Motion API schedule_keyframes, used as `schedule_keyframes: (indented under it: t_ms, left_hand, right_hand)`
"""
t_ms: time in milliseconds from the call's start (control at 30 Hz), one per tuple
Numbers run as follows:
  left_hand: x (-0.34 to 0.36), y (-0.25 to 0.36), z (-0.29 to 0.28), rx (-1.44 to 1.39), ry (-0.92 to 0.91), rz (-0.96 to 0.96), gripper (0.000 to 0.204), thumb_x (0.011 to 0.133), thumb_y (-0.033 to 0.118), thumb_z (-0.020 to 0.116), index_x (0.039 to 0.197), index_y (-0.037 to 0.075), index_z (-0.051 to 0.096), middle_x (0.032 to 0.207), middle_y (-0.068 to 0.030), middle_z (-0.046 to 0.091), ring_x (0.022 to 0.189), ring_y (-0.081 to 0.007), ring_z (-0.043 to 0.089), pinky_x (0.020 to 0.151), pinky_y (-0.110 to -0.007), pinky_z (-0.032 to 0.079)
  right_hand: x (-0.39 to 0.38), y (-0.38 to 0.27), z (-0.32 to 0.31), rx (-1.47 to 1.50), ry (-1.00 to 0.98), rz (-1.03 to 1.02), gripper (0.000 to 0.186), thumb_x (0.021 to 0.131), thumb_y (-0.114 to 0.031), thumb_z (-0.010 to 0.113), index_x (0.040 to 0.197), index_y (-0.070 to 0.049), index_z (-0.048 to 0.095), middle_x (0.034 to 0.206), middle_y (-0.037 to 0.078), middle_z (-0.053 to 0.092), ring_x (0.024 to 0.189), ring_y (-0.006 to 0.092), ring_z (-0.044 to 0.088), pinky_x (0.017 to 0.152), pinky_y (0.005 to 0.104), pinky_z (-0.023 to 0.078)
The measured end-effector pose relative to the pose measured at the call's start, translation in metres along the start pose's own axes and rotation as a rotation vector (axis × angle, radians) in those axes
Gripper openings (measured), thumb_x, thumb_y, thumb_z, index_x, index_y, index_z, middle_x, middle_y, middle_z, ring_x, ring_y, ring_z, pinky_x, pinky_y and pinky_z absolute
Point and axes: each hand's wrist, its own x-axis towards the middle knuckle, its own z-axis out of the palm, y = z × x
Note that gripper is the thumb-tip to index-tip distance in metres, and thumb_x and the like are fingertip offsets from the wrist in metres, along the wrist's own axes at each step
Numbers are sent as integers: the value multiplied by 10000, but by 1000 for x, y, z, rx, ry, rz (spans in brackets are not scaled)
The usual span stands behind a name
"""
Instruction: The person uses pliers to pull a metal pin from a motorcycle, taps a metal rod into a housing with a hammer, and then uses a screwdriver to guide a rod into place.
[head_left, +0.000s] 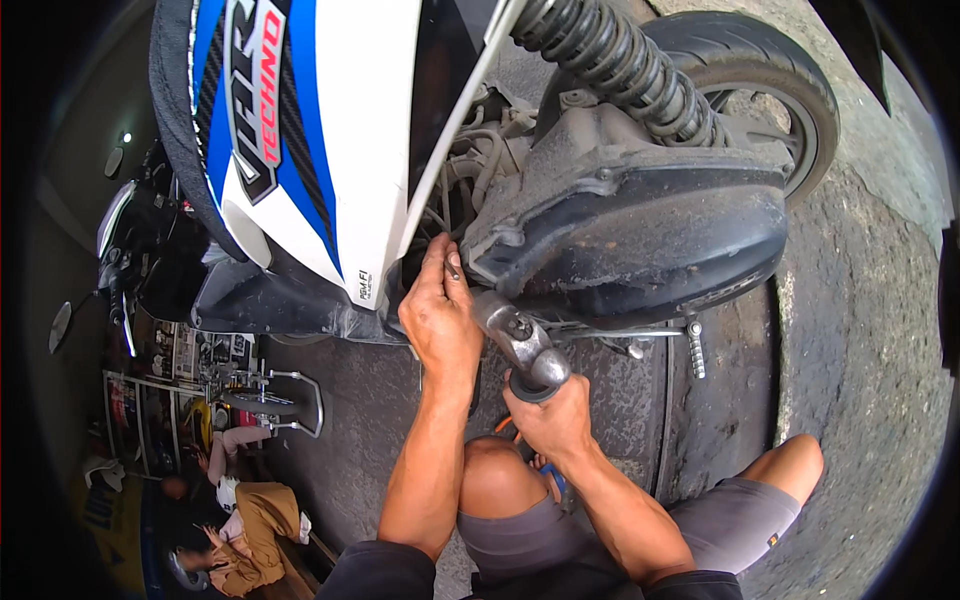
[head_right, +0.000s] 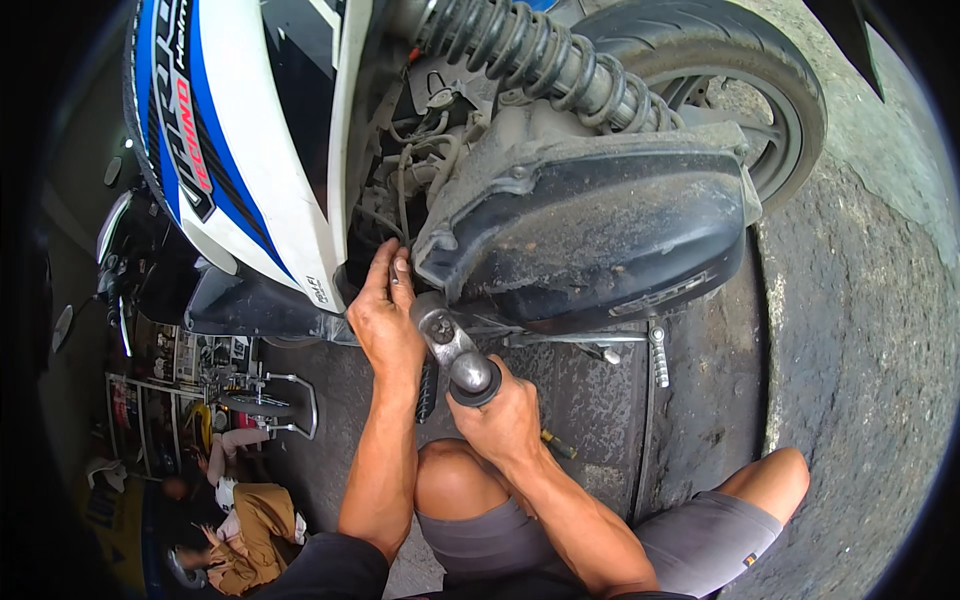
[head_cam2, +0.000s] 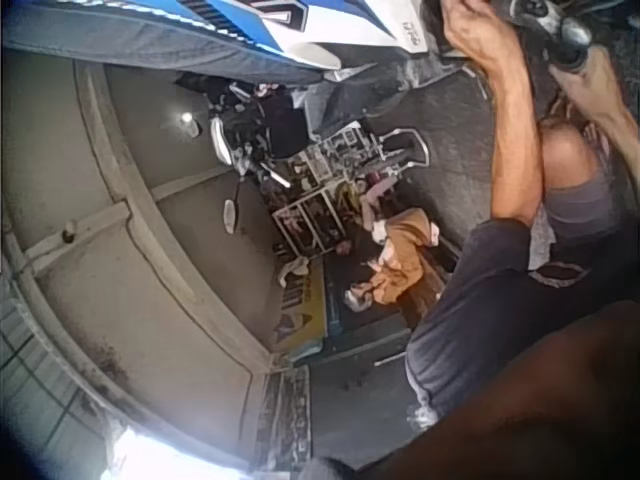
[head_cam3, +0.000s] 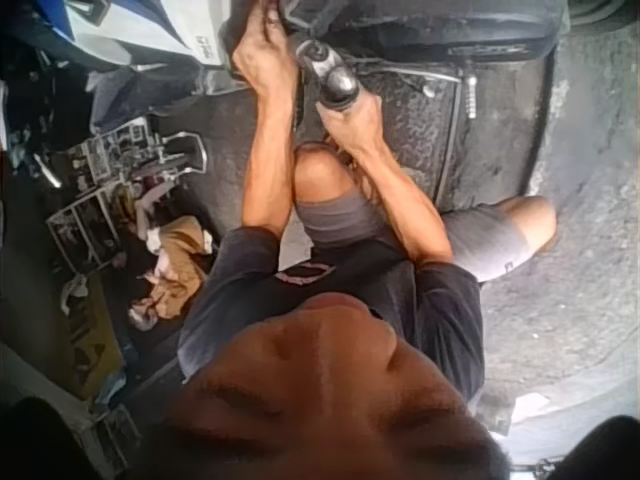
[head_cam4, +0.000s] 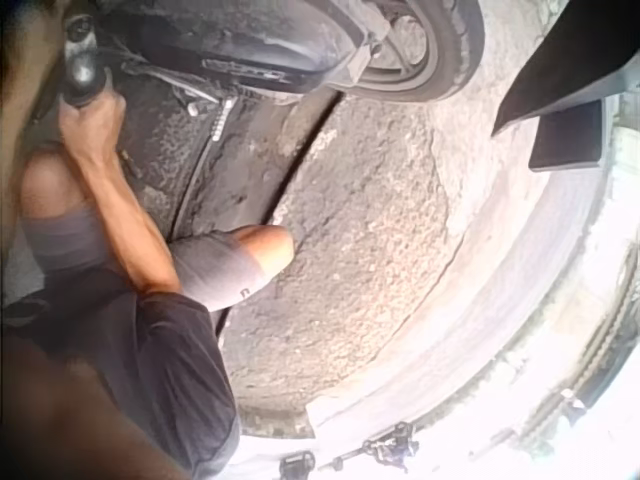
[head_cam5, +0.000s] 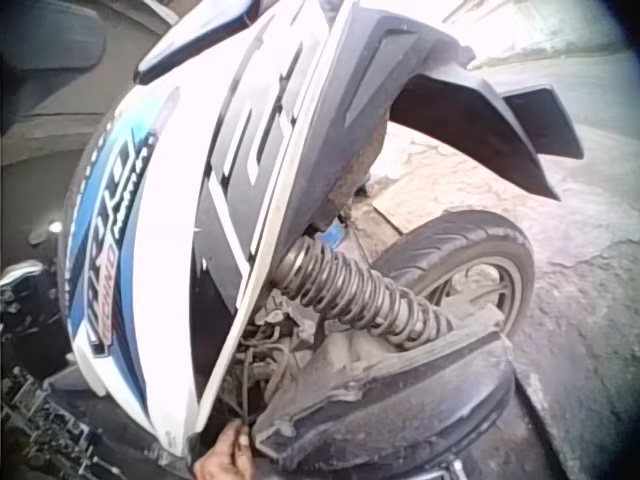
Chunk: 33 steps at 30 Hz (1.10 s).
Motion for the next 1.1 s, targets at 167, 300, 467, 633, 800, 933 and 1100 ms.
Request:
schedule_keyframes:
  t_ms: [167,300,467,633,800,933,1100]
  left_hand:
    - [-1,-4,0,7,13,11,249,1005,67,618,1214,-42,698,1064,-260,738,959,-415,737,809,-429,582]
    - [2,6,4,-47,16,-11,238,996,65,628,1200,-26,709,1030,-271,736,938,-405,744,787,-432,586]
    - [-4,-6,4,86,62,100,203,991,74,632,1141,-21,730,958,-264,735,863,-431,729,743,-452,572]
    - [-2,-8,4,49,71,141,222,988,49,628,1165,-55,713,1011,-262,743,908,-408,744,781,-423,580]
    - [-3,-6,5,63,55,132,228,998,66,623,1172,-50,715,1010,-248,753,919,-357,758,797,-395,574]
    - [-3,-7,3,25,27,71,237,987,53,626,1176,-63,712,1052,-265,742,956,-402,746,816,-416,578]
    - [-3,-11,4,29,25,64,269,1017,110,620,1218,-46,708,1042,-236,764,958,-304,770,829,-357,566]
  right_hand:
    - [9,-27,2,17,164,-294,180,805,-81,779,851,22,639,719,228,680,693,380,746,609,386,570]
    - [16,-12,15,-135,151,-172,278,761,-126,819,864,50,631,668,221,672,651,343,751,601,368,580]
    - [-8,-38,-17,44,203,-200,256,726,-34,811,902,17,632,736,180,700,695,302,761,602,370,568]
    - [-39,-25,-30,30,160,-98,199,763,-31,791,892,23,650,733,167,705,707,306,763,610,363,568]
    - [-46,-11,-29,71,103,92,162,812,-58,763,905,29,664,763,205,719,781,348,769,649,388,584]
    - [-48,-5,-24,23,64,113,166,810,-73,759,903,23,660,782,220,724,812,374,764,670,409,588]
    - [-49,-1,-23,31,20,177,173,803,-78,759,906,19,659,785,222,723,833,379,763,684,412,589]
